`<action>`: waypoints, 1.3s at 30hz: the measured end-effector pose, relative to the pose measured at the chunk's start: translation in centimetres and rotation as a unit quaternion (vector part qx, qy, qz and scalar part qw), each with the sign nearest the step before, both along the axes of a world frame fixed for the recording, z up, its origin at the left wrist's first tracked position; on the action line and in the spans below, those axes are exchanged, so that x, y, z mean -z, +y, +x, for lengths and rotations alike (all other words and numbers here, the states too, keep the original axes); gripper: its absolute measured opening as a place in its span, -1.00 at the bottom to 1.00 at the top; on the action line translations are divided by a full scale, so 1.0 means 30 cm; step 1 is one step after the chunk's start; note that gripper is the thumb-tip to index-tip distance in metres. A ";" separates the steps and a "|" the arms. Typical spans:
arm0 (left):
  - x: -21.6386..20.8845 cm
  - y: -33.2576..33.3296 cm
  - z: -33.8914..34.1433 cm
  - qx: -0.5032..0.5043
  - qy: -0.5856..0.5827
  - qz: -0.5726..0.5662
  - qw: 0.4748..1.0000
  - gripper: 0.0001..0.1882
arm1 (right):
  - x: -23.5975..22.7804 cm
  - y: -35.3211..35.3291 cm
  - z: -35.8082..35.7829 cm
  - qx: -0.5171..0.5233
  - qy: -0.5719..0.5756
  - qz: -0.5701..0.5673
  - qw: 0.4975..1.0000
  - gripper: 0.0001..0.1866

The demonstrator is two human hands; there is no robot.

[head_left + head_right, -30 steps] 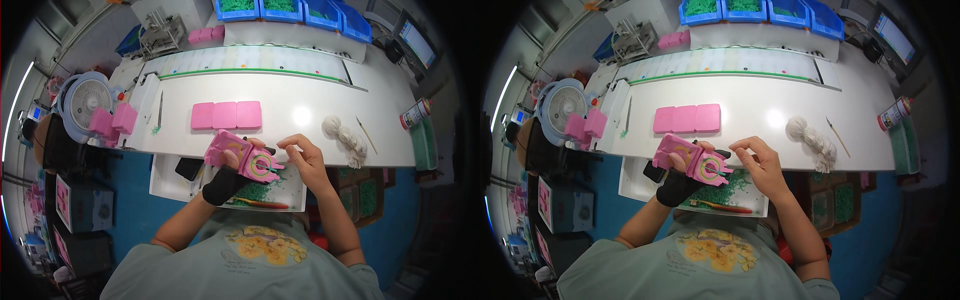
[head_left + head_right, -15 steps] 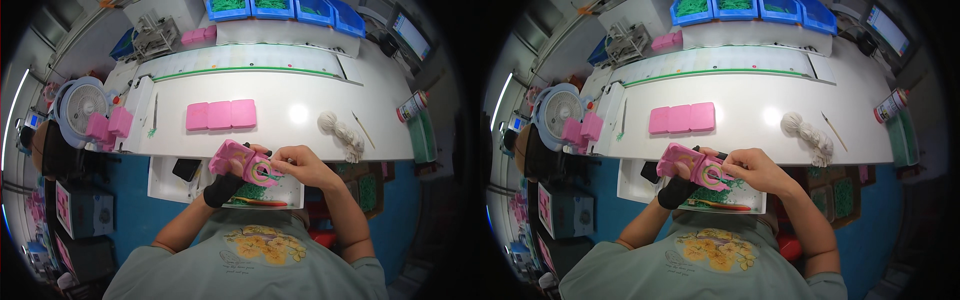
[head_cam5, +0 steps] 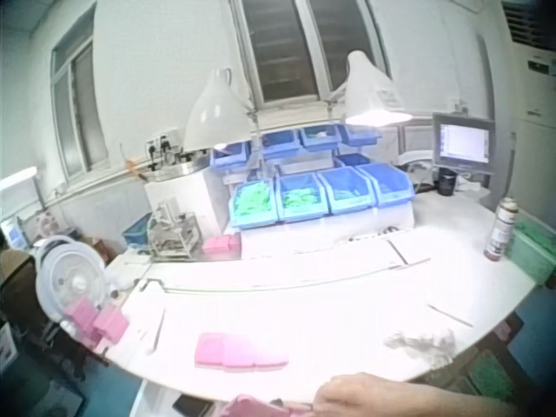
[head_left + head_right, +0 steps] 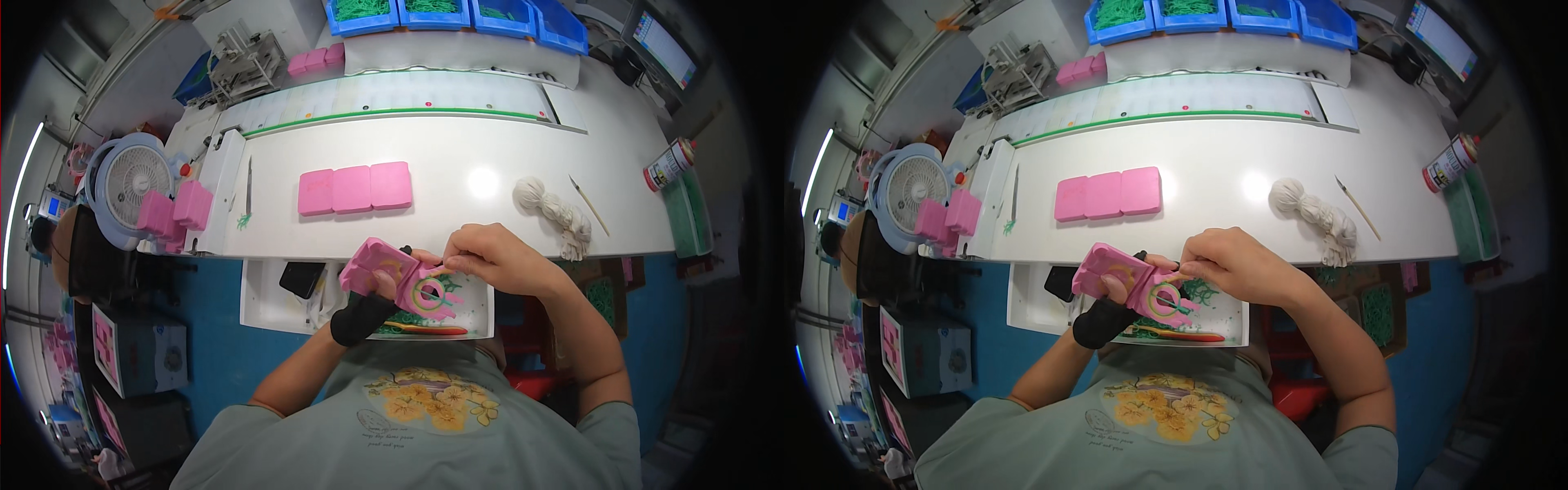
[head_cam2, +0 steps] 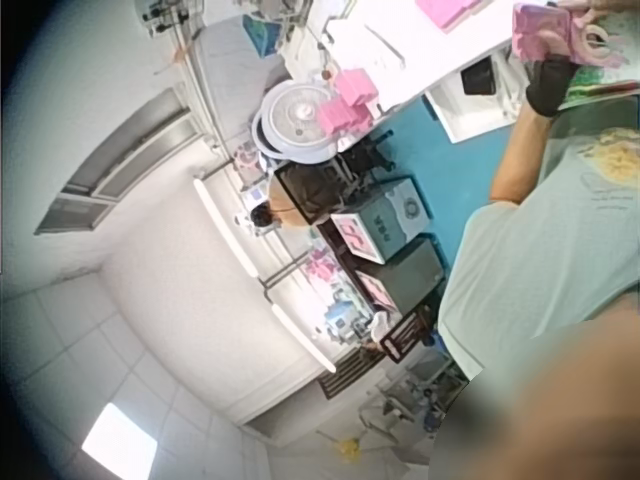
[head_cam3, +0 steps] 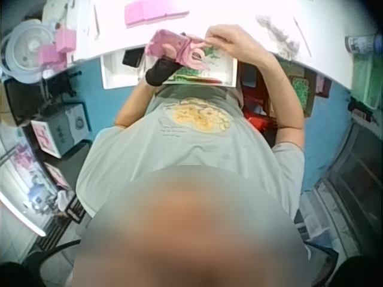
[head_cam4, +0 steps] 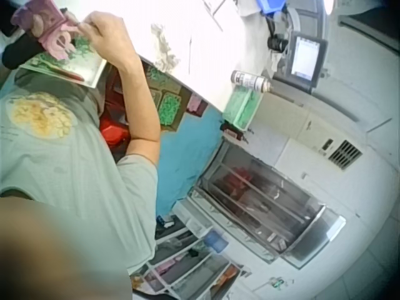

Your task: Assembling small decorative wax components into silicone molds.

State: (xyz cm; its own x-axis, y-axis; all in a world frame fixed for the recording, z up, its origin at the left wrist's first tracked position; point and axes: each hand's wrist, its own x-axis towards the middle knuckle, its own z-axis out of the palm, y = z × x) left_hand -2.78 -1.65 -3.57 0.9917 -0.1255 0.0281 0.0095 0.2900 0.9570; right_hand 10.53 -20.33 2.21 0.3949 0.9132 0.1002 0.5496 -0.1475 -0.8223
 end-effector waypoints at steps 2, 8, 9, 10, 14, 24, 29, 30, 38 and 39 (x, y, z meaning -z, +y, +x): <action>0.009 -0.011 0.007 -0.026 0.003 -0.013 1.000 -0.06 | 0.003 0.013 0.002 -0.015 0.055 -0.038 0.998 -0.78; -0.023 -0.022 0.077 -0.192 -0.045 -0.108 0.974 -0.13 | 0.076 0.055 -0.061 0.189 0.381 0.142 0.894 -0.76; -0.023 -0.022 0.082 -0.202 -0.047 -0.117 0.971 -0.13 | 0.080 0.068 -0.086 0.207 0.368 0.156 0.893 -0.77; -0.022 -0.025 0.088 -0.204 -0.049 -0.116 0.971 -0.13 | 0.085 0.077 -0.104 0.226 0.355 0.170 0.891 -0.75; -0.032 -0.038 0.085 -0.214 -0.060 -0.097 0.970 -0.16 | 0.083 0.104 -0.142 0.220 0.380 0.188 0.879 -0.67; -0.013 -0.039 0.102 -0.268 -0.074 -0.110 0.954 -0.24 | 0.151 0.160 -0.246 0.234 0.358 0.228 0.875 -0.72; -0.021 -0.054 0.096 -0.258 -0.093 -0.117 0.955 -0.24 | 0.144 0.130 -0.163 0.176 0.338 0.187 0.905 -0.71; -0.018 -0.055 0.095 -0.250 -0.099 -0.089 0.959 -0.25 | 0.137 0.126 -0.149 0.175 0.338 0.187 0.906 -0.71; -0.002 -0.061 0.102 -0.229 -0.092 -0.070 0.966 -0.28 | 0.101 0.153 -0.123 0.282 0.178 0.159 0.929 -0.65; -0.019 -0.074 0.098 -0.229 -0.070 -0.134 0.962 -0.28 | 0.100 0.159 -0.135 0.291 0.140 0.174 0.930 -0.64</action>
